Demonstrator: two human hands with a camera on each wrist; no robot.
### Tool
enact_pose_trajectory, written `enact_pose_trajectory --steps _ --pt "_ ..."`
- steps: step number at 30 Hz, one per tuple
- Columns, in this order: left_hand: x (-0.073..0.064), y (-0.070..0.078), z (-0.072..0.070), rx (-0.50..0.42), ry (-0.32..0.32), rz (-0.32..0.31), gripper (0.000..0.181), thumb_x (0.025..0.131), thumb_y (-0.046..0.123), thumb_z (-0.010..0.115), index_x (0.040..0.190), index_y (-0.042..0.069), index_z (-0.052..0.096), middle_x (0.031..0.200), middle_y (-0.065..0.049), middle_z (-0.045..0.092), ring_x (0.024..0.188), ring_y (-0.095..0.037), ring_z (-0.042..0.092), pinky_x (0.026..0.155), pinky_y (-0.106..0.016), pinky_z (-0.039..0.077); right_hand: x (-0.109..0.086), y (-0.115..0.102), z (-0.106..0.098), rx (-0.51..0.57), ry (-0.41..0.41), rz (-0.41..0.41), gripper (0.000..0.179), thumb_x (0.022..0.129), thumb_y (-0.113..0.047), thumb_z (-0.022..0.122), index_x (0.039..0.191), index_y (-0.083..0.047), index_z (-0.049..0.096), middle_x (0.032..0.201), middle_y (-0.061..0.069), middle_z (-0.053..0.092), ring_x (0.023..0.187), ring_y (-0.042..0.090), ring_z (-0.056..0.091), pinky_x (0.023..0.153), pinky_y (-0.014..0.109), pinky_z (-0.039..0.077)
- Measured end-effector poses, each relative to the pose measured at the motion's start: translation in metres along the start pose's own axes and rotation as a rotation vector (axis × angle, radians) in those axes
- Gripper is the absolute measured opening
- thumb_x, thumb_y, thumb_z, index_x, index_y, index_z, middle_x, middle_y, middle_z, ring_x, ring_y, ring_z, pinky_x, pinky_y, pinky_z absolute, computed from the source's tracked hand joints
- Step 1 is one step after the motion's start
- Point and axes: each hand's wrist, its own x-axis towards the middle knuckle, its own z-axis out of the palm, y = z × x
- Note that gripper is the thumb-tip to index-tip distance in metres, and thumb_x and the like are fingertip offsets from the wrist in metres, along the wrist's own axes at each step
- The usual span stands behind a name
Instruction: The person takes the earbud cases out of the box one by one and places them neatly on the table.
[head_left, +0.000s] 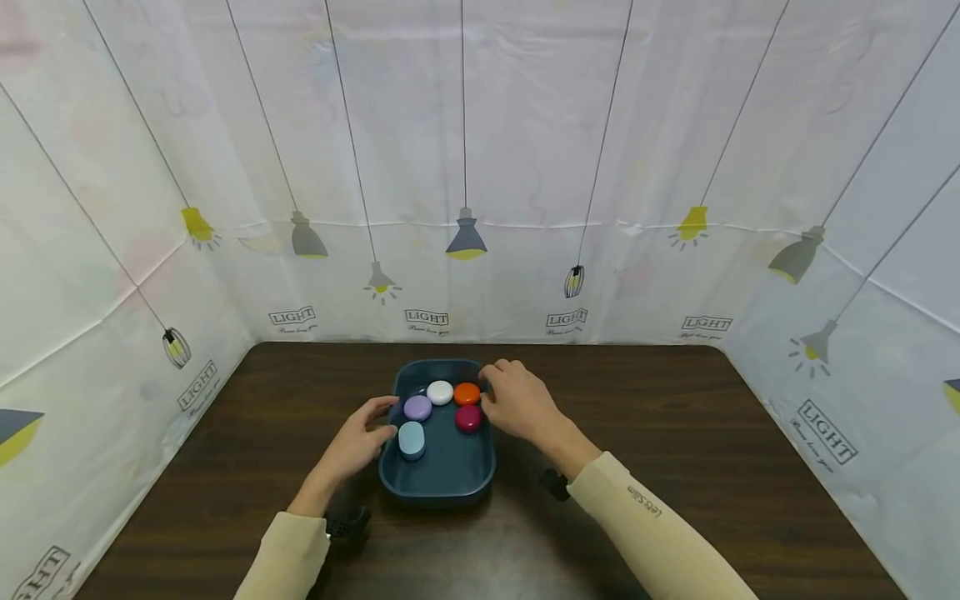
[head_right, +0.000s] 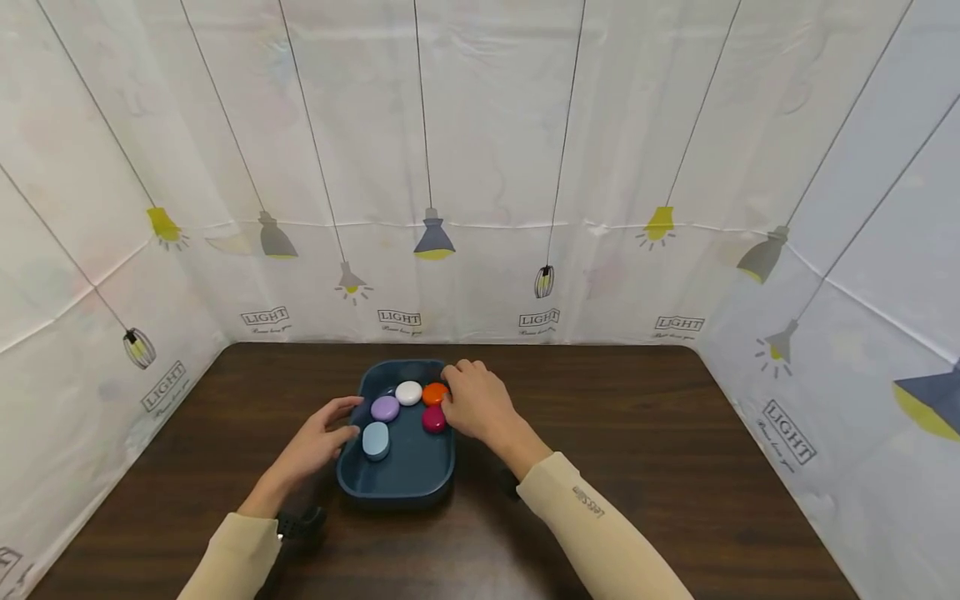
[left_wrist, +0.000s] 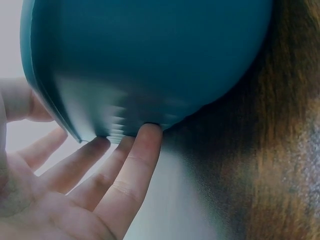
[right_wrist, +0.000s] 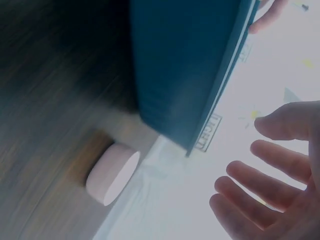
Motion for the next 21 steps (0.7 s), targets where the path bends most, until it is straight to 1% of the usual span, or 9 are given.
enact_pose_trajectory --steps 3,7,12,21 --pt "0.001 -0.001 0.001 0.004 0.002 -0.006 0.049 0.101 0.013 0.058 0.149 0.014 0.049 0.153 -0.018 0.045 0.114 -0.031 0.060 0.080 -0.038 0.052 0.000 -0.007 0.000 0.011 -0.021 0.004 0.029 0.093 -0.020 0.069 0.119 -0.007 0.070 0.118 0.011 0.066 0.105 0.029 0.059 0.091 0.044 0.054" --pt "0.002 -0.001 0.001 0.009 0.001 -0.012 0.049 0.102 0.014 0.058 0.150 0.016 0.048 0.154 -0.018 0.044 0.118 -0.032 0.059 0.084 -0.041 0.053 0.002 -0.015 0.001 0.035 -0.045 -0.002 0.031 0.094 -0.024 0.069 0.121 -0.009 0.069 0.118 0.010 0.066 0.103 0.027 0.058 0.088 0.043 0.055" --pt "0.002 -0.001 0.001 0.012 0.006 -0.021 0.049 0.102 0.013 0.057 0.150 0.016 0.048 0.155 -0.018 0.044 0.121 -0.033 0.059 0.086 -0.044 0.054 0.002 -0.024 0.004 0.070 -0.074 -0.047 0.034 0.094 -0.025 0.069 0.123 -0.008 0.068 0.118 0.010 0.066 0.101 0.027 0.057 0.085 0.042 0.054" --pt "0.001 -0.001 0.001 0.009 0.008 -0.011 0.049 0.102 0.013 0.057 0.150 0.014 0.048 0.153 -0.019 0.045 0.120 -0.035 0.059 0.088 -0.047 0.054 0.003 -0.039 0.015 0.026 -0.169 -0.093 0.042 0.096 -0.033 0.068 0.130 -0.009 0.066 0.121 0.008 0.066 0.105 0.023 0.061 0.089 0.042 0.055"
